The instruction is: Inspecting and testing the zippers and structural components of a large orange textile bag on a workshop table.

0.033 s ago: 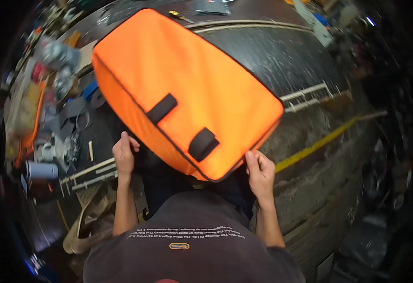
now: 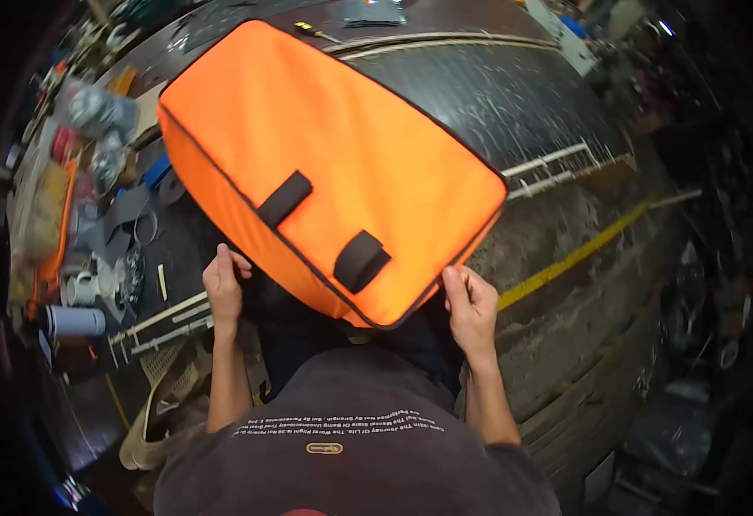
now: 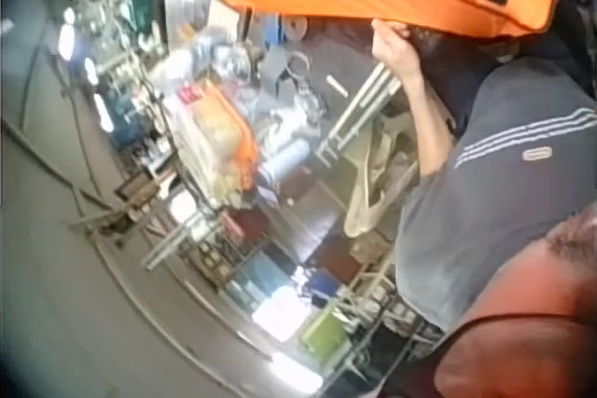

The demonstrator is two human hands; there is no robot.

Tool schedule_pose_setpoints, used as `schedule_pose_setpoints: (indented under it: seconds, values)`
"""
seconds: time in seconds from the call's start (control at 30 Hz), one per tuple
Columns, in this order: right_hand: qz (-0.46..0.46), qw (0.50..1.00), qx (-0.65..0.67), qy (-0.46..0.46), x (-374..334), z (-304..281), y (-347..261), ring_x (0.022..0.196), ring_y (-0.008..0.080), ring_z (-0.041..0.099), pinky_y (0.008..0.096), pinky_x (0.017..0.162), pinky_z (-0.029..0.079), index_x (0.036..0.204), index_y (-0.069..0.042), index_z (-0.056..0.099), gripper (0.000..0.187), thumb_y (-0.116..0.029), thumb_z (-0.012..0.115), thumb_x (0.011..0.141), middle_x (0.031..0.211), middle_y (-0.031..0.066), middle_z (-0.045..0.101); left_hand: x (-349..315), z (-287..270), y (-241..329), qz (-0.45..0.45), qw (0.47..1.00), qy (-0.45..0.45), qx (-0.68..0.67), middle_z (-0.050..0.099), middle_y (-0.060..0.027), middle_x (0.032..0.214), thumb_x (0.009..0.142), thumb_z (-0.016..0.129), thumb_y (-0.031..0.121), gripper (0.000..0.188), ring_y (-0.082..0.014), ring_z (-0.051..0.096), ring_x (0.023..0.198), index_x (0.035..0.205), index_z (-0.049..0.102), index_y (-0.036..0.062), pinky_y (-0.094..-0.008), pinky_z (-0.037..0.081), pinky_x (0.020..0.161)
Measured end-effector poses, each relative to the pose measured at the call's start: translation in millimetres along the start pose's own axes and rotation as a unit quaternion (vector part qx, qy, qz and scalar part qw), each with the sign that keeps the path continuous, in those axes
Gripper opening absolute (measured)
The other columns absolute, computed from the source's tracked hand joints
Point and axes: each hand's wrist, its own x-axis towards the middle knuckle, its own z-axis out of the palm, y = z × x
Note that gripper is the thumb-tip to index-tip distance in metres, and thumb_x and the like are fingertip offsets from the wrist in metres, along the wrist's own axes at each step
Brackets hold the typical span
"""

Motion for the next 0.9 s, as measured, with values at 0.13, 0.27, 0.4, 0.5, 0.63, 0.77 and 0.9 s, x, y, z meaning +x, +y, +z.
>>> schedule_pose_setpoints:
  seconds: [0.13,0.27,0.4,0.5,0.63,0.77,0.9]
  values:
    - [-0.075,0.996,-0.035,0.043,20,-21,-2,0.063,0.0046,0.040,0.0277,0.058,0.032,0.071,-0.004,0.046,0.049,-0.023,0.064,0.113,0.068,-0.0031,0.046,6,25,6,-0.006,0.998,-0.035,-0.043,0.064,-0.0035,0.075,0.119,0.047,0.036,0.053,-0.0106,0.059,0.070,0.085,0.066,0.0000,-0.0270,0.048,0.069]
    - [-0.079,0.994,0.002,0.078,38,-35,-1,0.063,0.0035,0.039,0.0274,0.058,0.031,0.071,-0.006,0.048,0.049,-0.026,0.063,0.113,0.068,-0.0042,0.046,4,35,17,-0.013,0.996,-0.058,-0.063,0.064,-0.0031,0.076,0.119,0.048,0.035,0.051,-0.0108,0.059,0.070,0.085,0.065,0.0008,-0.0272,0.048,0.069]
    - [-0.055,0.993,0.018,0.102,51,-47,9,0.063,0.0038,0.038,0.0276,0.058,0.031,0.074,-0.006,0.054,0.048,-0.030,0.060,0.114,0.066,-0.0045,0.045,-3,39,19,-0.034,0.995,-0.072,-0.061,0.064,-0.0028,0.077,0.118,0.050,0.036,0.050,-0.0106,0.059,0.071,0.086,0.065,0.0011,-0.0275,0.049,0.069]
    - [-0.071,0.986,-0.059,0.138,66,-51,12,0.071,0.0064,0.048,0.0292,0.063,0.040,0.088,-0.002,0.063,0.036,-0.027,0.060,0.114,0.074,-0.0006,0.055,-8,41,22,-0.050,0.992,-0.077,-0.087,0.064,-0.0021,0.078,0.117,0.053,0.035,0.047,-0.0104,0.059,0.071,0.087,0.065,0.0015,-0.0274,0.049,0.069]
    - [-0.127,0.971,-0.044,0.198,80,-52,10,0.079,0.0049,0.054,0.0265,0.069,0.047,0.106,0.002,0.068,0.020,-0.017,0.064,0.110,0.090,-0.0008,0.067,-15,50,41,0.007,0.997,-0.058,-0.055,0.063,-0.0003,0.080,0.114,0.060,0.024,0.033,-0.0078,0.057,0.073,0.090,0.064,0.0021,-0.0250,0.047,0.070]
    - [-0.136,0.973,-0.024,0.185,87,-52,3,0.078,0.0035,0.054,0.0242,0.069,0.047,0.107,0.003,0.069,0.018,-0.015,0.067,0.109,0.090,-0.0033,0.066,-39,77,85,0.122,0.989,-0.078,-0.006,0.060,0.0013,0.079,0.106,0.070,0.009,0.021,-0.0058,0.054,0.073,0.087,0.064,0.0000,-0.0240,0.043,0.067]
    - [-0.136,0.975,-0.051,0.168,96,-61,11,0.073,0.0018,0.052,0.0223,0.064,0.044,0.106,0.002,0.069,0.016,-0.014,0.066,0.109,0.087,-0.0042,0.065,-62,111,134,0.160,0.971,-0.179,0.010,0.058,-0.0010,0.073,0.097,0.076,0.002,0.019,-0.0072,0.051,0.062,0.081,0.065,0.0000,-0.0256,0.039,0.056]
